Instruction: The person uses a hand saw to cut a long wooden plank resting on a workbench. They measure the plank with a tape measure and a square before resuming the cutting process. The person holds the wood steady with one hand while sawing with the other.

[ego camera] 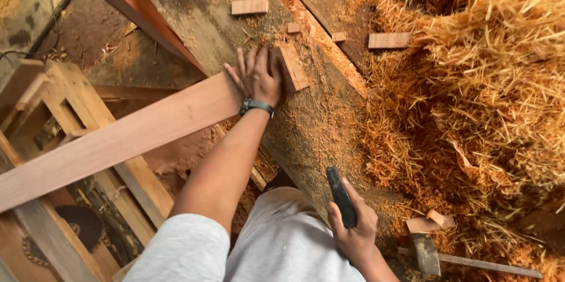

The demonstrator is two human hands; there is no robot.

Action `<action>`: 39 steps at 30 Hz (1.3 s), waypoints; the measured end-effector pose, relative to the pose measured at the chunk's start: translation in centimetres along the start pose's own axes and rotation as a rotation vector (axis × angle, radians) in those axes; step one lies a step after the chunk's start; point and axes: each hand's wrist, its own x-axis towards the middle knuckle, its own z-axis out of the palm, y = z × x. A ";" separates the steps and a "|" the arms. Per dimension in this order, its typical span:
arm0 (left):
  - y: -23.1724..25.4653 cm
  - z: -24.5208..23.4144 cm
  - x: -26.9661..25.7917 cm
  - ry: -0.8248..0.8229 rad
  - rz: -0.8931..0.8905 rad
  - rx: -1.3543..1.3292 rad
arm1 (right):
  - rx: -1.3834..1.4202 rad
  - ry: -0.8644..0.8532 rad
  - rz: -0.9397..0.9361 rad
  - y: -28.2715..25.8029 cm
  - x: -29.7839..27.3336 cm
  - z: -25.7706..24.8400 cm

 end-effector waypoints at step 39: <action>-1.8 2.1 0.3 0.142 0.090 0.087 | 0.010 0.025 0.133 -0.3 -0.5 -0.4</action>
